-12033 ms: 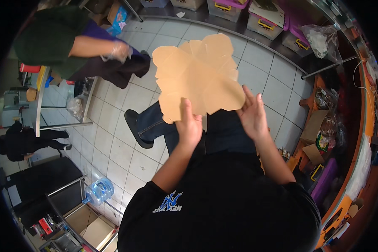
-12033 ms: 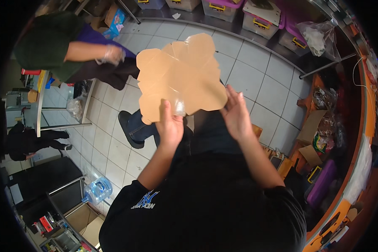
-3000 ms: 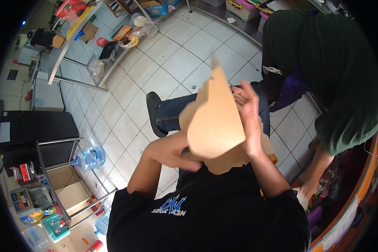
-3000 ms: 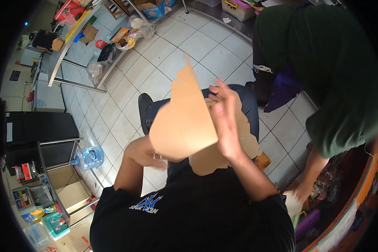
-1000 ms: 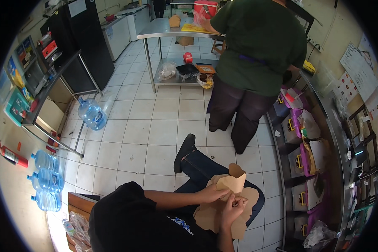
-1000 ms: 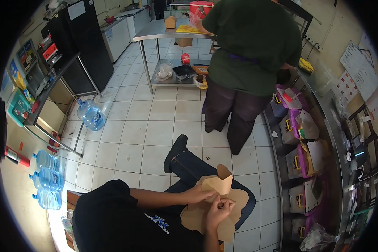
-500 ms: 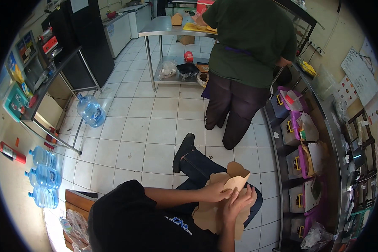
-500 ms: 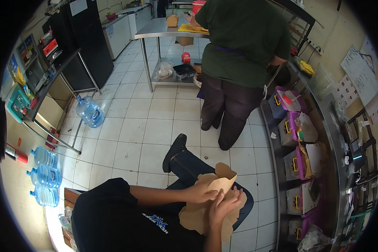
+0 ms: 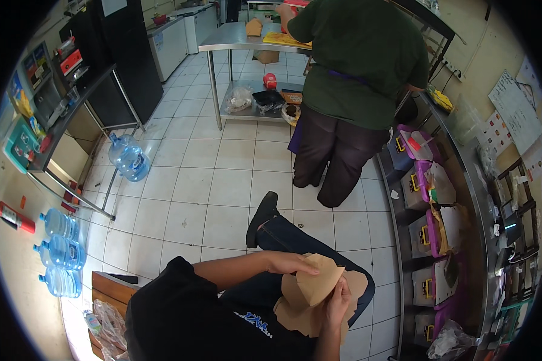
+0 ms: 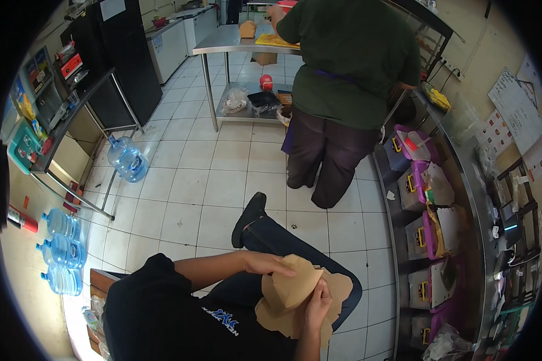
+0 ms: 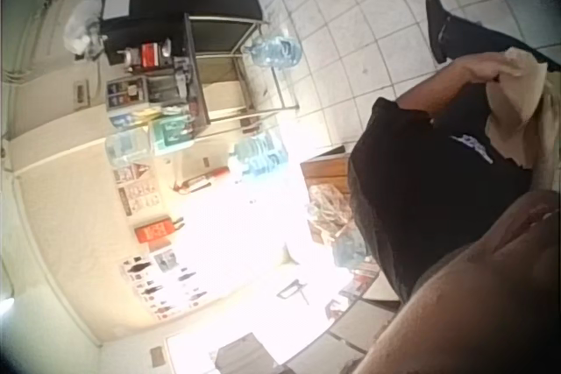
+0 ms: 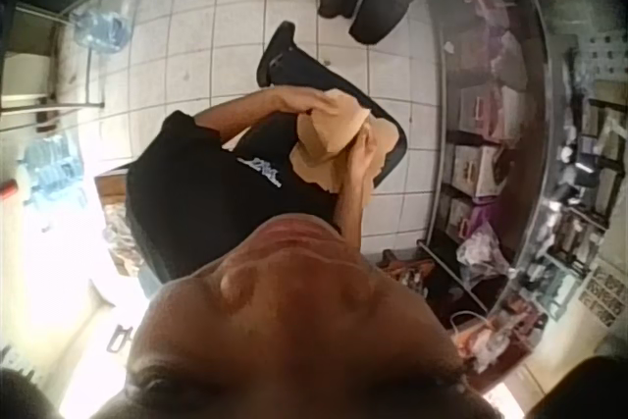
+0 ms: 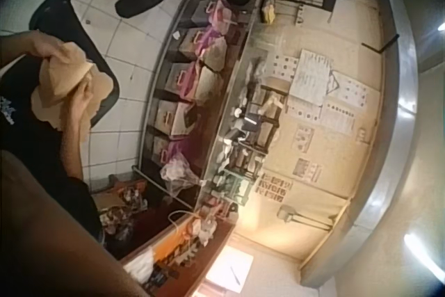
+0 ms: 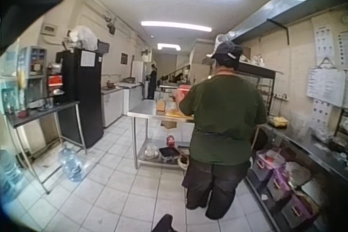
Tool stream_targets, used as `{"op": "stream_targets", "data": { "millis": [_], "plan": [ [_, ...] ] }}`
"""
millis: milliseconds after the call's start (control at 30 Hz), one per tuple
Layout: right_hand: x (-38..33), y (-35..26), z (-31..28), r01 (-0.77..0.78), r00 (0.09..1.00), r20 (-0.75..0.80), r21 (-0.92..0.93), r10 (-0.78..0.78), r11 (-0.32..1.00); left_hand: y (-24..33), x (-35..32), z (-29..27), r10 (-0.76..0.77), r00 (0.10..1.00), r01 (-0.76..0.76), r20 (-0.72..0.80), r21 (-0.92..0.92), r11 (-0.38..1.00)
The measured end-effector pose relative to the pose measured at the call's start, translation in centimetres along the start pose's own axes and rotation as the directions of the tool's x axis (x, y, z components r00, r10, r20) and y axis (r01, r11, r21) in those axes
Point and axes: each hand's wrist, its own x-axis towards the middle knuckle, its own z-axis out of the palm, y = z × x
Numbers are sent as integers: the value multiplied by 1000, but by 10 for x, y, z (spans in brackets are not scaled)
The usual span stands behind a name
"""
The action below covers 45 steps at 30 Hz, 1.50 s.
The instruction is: Assembling and stacking cardboard food boxes while sitting in a commercial kitchen prep area.
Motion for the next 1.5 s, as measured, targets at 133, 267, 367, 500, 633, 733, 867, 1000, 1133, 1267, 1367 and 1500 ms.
{"op": "stream_targets", "data": {
  "millis": [133, 267, 367, 500, 633, 733, 867, 1000, 1133, 1267, 1367, 1500],
  "plan": [
    [-5, -1, 11, -125, 987, -73, 195, 141, 973, 2, 2, -2, 45, 998, -46, 43, 23, 999],
    [-5, 1, 10, -184, 976, -144, -144, 163, 972, 4, -5, 3, 32, 998, -35, 55, 58, 998],
    [-9, -17, 18, -203, 974, -92, 70, 209, 977, 6, -9, 5, 34, 998, -33, 49, -30, 999],
    [-3, -10, 17, -39, 995, -95, 47, 43, 998, 13, -9, 14, 14, 994, -21, -111, -65, 998],
    [2, -25, 25, 166, 947, -140, -559, -290, 812, 17, -10, 15, -1, 986, -6, -167, -44, 999],
    [5, -23, 16, 310, 881, 7, -763, -472, 567, 17, -10, 11, -8, 992, 7, -128, -6, 1000],
    [6, -20, 12, 484, 778, 169, -775, -605, 406, -1, 0, 4, 67, 991, -62, -119, 50, 997],
    [3, -28, 11, 500, 753, 241, -814, -613, 295, 15, -6, 12, 146, 982, -129, -116, 142, 981],
    [5, -26, 3, 505, 760, 258, -812, -597, 292, 21, -9, 10, 193, 980, -179, -48, 200, 963],
    [3, -26, 9, 515, 730, 316, -837, -606, 184, 17, -8, 14, 308, 942, -294, -133, 115, 949],
    [-3, -24, 15, 533, 770, 366, -820, -524, 210, 19, -3, 8, 301, 937, -298, -174, 44, 953],
    [-12, -18, 26, 504, 832, 393, -831, -392, 238, 9, 3, 4, 282, 934, -282, -218, 31, 959]
  ]
}}
